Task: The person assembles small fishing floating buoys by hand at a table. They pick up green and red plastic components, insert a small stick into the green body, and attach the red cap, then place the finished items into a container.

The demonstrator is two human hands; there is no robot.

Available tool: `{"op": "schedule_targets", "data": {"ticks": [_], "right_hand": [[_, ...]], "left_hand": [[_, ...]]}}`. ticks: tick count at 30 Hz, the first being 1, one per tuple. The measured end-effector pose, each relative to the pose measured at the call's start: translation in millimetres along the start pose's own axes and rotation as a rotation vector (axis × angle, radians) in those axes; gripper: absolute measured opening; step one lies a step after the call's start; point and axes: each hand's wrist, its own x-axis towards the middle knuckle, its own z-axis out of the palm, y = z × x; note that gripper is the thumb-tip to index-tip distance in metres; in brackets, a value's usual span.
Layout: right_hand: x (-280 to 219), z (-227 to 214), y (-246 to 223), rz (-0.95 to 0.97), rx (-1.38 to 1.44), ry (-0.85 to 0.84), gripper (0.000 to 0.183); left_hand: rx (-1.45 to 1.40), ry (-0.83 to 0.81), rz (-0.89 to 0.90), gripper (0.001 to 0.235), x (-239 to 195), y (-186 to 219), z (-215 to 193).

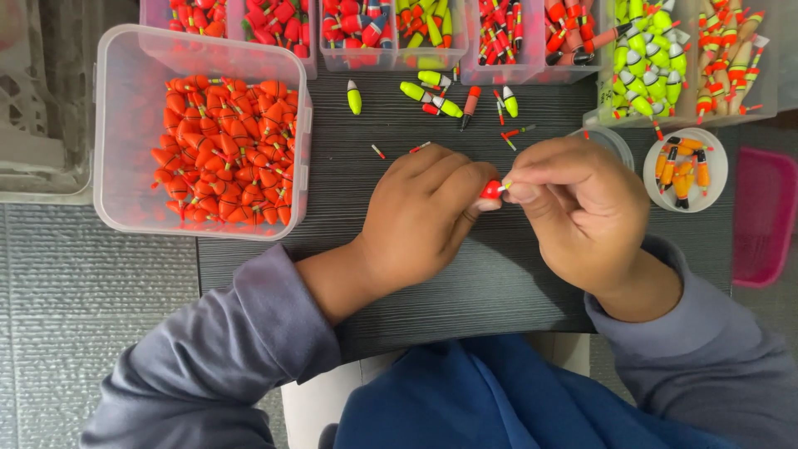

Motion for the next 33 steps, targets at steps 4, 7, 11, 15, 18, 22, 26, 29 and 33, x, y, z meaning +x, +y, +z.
{"op": "schedule_targets", "data": {"ticks": [4,7,11,15,18,22,26,29,33], "right_hand": [[1.5,0.5,-1.8,0.002,-0.083,-0.016,0.004],[5.4,-2.3,-5.1,0.036,-0.147,-0.025,0.007],[12.3,-6.4,-12.5,0.116,-0.034,-0.044,0.013],[8.4,-10.3,-12.8,0.182,0.091,0.026,0.015],[8.0,-11.3,-13.7,0.175,0.043,0.023,0.014],[8.4,-7.9,-12.9,0.164,0.000,-0.037,0.016],[10.8,-4.4,-12.8,0.165,0.094,-0.035,0.015],[11.7,-7.3,-11.6,0.115,-0.054,-0.062,0.018],[11.1,-4.7,-7.6,0.093,-0.063,-0.071,0.016]], "left_hand": [[-0.010,-0.015,-0.018,0.023,0.5,1.6,-0.8],[-0.012,-0.019,-0.012,0.026,3.2,2.6,-3.0],[-0.016,-0.039,0.001,0.030,7.8,4.2,-4.7],[-0.012,-0.057,-0.028,0.033,4.7,1.5,-3.1],[0.014,-0.060,-0.008,0.029,4.6,2.4,-3.7],[0.008,-0.051,0.000,0.029,4.8,3.5,-3.6],[0.024,-0.035,0.008,0.028,3.0,2.5,-2.2],[0.003,-0.052,0.001,0.030,4.0,2.7,-3.0],[-0.032,-0.060,-0.019,0.032,1.6,1.8,-1.4]]}}
